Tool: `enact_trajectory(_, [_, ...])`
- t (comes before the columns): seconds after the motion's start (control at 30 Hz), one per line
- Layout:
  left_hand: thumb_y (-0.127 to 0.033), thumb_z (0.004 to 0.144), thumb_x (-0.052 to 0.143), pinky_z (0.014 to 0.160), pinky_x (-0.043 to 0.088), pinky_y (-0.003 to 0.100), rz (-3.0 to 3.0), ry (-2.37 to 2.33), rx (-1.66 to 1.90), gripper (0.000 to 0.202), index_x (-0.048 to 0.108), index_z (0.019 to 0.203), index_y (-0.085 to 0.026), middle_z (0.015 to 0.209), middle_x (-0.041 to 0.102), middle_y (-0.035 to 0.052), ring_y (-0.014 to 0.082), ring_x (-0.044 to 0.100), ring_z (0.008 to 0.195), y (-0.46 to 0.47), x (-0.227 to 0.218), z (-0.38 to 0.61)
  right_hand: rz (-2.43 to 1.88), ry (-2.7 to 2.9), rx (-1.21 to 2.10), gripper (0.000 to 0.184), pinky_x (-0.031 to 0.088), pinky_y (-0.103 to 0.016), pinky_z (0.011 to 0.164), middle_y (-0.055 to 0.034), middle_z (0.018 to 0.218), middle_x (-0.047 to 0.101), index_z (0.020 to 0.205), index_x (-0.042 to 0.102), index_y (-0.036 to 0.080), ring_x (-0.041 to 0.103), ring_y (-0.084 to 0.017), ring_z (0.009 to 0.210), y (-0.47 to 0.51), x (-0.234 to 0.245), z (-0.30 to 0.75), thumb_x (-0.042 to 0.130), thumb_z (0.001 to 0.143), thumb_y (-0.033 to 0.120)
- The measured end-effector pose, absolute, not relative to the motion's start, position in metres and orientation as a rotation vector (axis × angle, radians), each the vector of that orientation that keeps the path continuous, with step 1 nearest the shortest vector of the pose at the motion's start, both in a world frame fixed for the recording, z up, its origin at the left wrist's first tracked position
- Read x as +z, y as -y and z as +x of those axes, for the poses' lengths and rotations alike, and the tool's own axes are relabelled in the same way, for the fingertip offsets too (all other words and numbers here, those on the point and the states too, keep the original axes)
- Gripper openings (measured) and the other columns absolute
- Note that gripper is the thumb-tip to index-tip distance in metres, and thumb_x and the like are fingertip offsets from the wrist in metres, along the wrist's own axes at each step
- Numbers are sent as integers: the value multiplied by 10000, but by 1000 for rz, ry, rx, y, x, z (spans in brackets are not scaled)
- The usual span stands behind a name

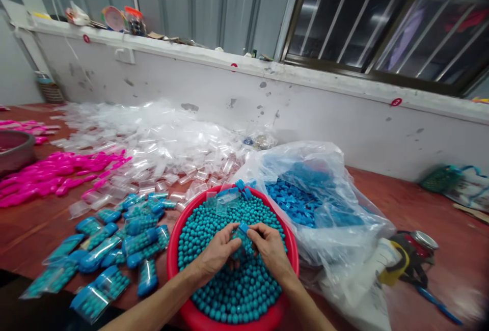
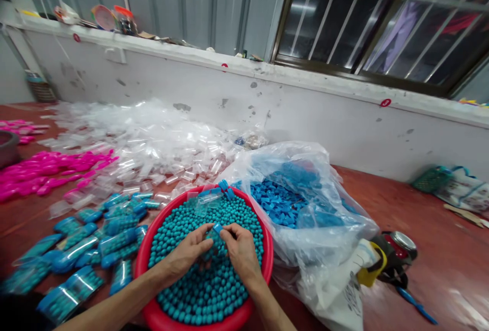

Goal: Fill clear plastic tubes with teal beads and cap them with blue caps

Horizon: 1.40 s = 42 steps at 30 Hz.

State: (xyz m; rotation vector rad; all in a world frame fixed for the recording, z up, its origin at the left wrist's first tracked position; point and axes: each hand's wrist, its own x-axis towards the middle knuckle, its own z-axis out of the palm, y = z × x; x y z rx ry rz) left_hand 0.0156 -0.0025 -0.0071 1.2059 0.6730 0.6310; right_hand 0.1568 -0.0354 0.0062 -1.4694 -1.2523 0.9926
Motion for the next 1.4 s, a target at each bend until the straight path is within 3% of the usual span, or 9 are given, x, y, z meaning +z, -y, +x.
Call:
enact_trajectory(0.23, [-356,736,523,342,314,147,1154,-735,653,548,343,1205,-138,668,560,-21,57,483,396,5,-8,17,-1464,1392,945,255,343,-196,427,29,578,518,869,674,176,417,-91,470,40,8,165,500,779,339])
enact_trajectory(0.43, [-355,726,507,333,292,148,1204,-789,656,570,351,1222,-123,638,534,-32,43,439,366,6,-2,18,-1443,1613,719,220,380,-223,581,7,668,586,828,688,200,499,-120,605,43,15,168,479,815,265])
enact_trajectory(0.6, [-340,723,500,325,288,158,1262,-783,630,590,336,1244,-117,611,493,-49,46,421,357,5,-1,17,-1456,1628,637,209,380,-224,599,2,677,585,824,670,192,515,-122,626,48,8,163,465,828,238])
enact_trajectory(0.9, [-296,721,504,339,307,156,1281,-789,686,364,470,1054,-153,545,395,-83,41,338,383,7,-3,18,-1426,1892,525,247,353,-219,564,5,629,522,709,600,171,490,-115,599,50,16,166,406,855,216])
enact_trajectory(1.13, [-357,742,469,308,279,153,1276,-820,635,451,404,1142,-159,570,439,-74,41,378,340,9,-4,19,-1404,1745,614,234,392,-220,584,5,651,552,792,628,187,512,-124,617,54,6,166,415,856,260])
enact_trajectory(1.27, [-309,722,503,334,301,149,1291,-839,689,346,485,1027,-148,576,425,-73,34,342,383,8,-4,20,-1421,1822,483,249,378,-235,594,-13,674,531,800,627,186,499,-130,624,60,4,160,395,867,244])
enact_trajectory(1.4, [-326,720,521,329,278,139,1254,-824,671,296,490,972,-174,558,419,-82,36,358,384,9,2,16,-1370,1830,648,256,367,-227,585,11,620,488,727,624,183,466,-117,600,56,13,165,418,857,263])
